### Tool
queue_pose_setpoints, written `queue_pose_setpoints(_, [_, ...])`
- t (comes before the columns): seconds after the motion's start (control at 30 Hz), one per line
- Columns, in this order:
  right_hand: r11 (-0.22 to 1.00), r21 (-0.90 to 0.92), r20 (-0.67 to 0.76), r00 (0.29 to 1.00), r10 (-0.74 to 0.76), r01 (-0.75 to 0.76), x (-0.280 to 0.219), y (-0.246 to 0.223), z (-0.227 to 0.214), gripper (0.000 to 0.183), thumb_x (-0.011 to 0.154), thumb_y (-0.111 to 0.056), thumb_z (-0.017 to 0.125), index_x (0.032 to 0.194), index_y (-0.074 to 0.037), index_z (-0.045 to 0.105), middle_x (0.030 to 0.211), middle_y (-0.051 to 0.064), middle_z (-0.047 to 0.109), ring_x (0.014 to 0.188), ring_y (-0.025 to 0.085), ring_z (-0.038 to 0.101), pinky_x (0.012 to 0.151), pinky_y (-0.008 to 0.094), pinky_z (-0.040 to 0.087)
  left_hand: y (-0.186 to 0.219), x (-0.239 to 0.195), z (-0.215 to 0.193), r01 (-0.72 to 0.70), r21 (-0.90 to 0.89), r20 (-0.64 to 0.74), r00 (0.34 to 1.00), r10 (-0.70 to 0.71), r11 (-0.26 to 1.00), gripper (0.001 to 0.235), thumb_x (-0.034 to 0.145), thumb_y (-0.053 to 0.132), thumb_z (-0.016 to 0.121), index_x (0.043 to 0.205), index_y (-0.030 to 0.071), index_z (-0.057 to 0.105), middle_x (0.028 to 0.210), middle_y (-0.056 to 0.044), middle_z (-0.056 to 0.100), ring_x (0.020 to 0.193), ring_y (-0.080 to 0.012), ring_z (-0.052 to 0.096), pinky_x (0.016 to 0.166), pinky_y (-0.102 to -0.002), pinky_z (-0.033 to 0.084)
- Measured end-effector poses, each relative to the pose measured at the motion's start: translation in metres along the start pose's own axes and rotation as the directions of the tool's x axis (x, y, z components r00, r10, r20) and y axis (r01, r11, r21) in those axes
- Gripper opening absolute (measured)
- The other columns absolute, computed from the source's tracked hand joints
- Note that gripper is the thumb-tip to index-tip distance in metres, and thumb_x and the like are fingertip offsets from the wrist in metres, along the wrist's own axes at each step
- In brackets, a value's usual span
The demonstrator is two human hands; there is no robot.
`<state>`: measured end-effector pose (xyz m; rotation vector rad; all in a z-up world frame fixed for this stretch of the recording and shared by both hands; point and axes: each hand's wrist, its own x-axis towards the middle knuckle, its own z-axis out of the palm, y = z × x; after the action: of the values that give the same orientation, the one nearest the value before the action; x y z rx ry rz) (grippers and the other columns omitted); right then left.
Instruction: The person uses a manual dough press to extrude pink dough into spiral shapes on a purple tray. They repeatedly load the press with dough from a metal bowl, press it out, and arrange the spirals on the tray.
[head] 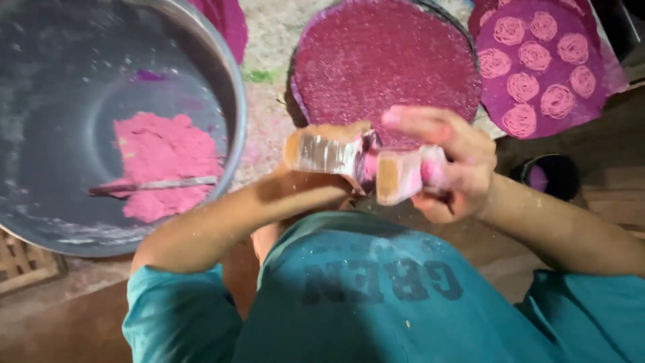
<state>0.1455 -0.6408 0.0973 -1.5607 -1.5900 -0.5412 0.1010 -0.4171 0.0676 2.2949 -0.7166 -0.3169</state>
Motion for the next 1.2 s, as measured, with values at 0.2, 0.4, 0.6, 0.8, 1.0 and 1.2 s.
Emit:
queue_pose_setpoints(0.2, [0.82,0.255,0.106,0.858,0.503,-0.512,-0.041,0.007,-0.052,0.078,0.106,-0.053,0.063,0.161,-0.013,0.025,0.159,0.014,0.037,0.142,0.032,0.045,0.117,0.041,0.041,-0.026,0.066,0.002,-0.069,-0.007,-0.002,0.998,0.069,0.998,0.056,0.085,0.026,0.082,0.135,0.01,0.062,0.129,-0.013,0.068,0.12,-0.0241,0.065,0.102,-0.036,0.05])
queue_pose_setpoints(0.4, [-0.279,0.489,0.799,0.296,0.524,-0.826,-0.092,0.068,-0.083,0.111,0.082,-0.075,0.064,0.158,0.001,0.033,0.15,0.011,0.048,0.136,0.023,0.048,0.115,0.041,0.036,-0.075,0.088,0.009,-0.261,-0.37,-0.244,0.953,0.178,0.891,0.068,0.088,0.027,0.077,0.149,0.012,0.052,0.147,-0.013,0.064,0.139,-0.0262,0.063,0.118,-0.038,0.051])
queue_pose_setpoints(0.6, [-0.336,0.272,0.885,0.097,0.456,-0.902,-0.113,0.072,-0.083,0.091,0.089,-0.063,0.06,0.151,0.003,0.046,0.131,0.022,0.066,0.118,0.032,0.065,0.102,0.047,0.048,-0.111,0.12,0.024,-0.46,-0.721,-0.624,0.756,0.197,-0.518,0.081,0.082,0.049,0.072,0.15,0.018,0.04,0.155,-0.013,0.042,0.15,-0.0305,0.041,0.125,-0.049,0.035])
queue_pose_setpoints(0.8, [-0.326,0.267,0.88,0.092,0.466,-0.907,-0.103,0.093,-0.086,0.083,0.094,-0.06,0.053,0.149,0.001,0.046,0.127,0.017,0.065,0.114,0.029,0.063,0.099,0.045,0.048,-0.137,0.149,0.037,-0.583,-0.687,-0.689,0.711,0.136,-0.433,0.049,0.085,0.026,0.059,0.131,0.011,0.057,0.123,-0.008,0.053,0.118,-0.0242,0.051,0.109,-0.038,0.037])
queue_pose_setpoints(1.0, [-0.243,0.156,0.864,0.013,0.504,-0.957,-0.103,0.117,-0.066,0.085,0.099,-0.068,0.031,0.139,0.002,0.056,0.119,0.016,0.069,0.112,0.026,0.065,0.096,0.042,0.051,-0.166,0.168,0.028,-0.593,-0.625,-0.728,0.678,0.104,-0.508,0.038,0.075,0.025,0.06,0.11,0.016,0.05,0.107,-0.001,0.051,0.114,-0.0227,0.051,0.119,-0.049,0.039])
queue_pose_setpoints(1.2, [-0.286,0.011,0.825,-0.153,0.543,-0.958,-0.097,0.113,-0.053,0.086,0.094,-0.072,0.025,0.134,-0.004,0.059,0.109,0.012,0.069,0.101,0.023,0.064,0.091,0.04,0.052,-0.185,0.169,0.055,-0.54,-0.543,-0.689,0.725,-0.026,-0.643,0.026,0.091,0.031,0.052,0.112,0.016,0.047,0.107,-0.001,0.051,0.109,-0.019,0.052,0.114,-0.043,0.039])
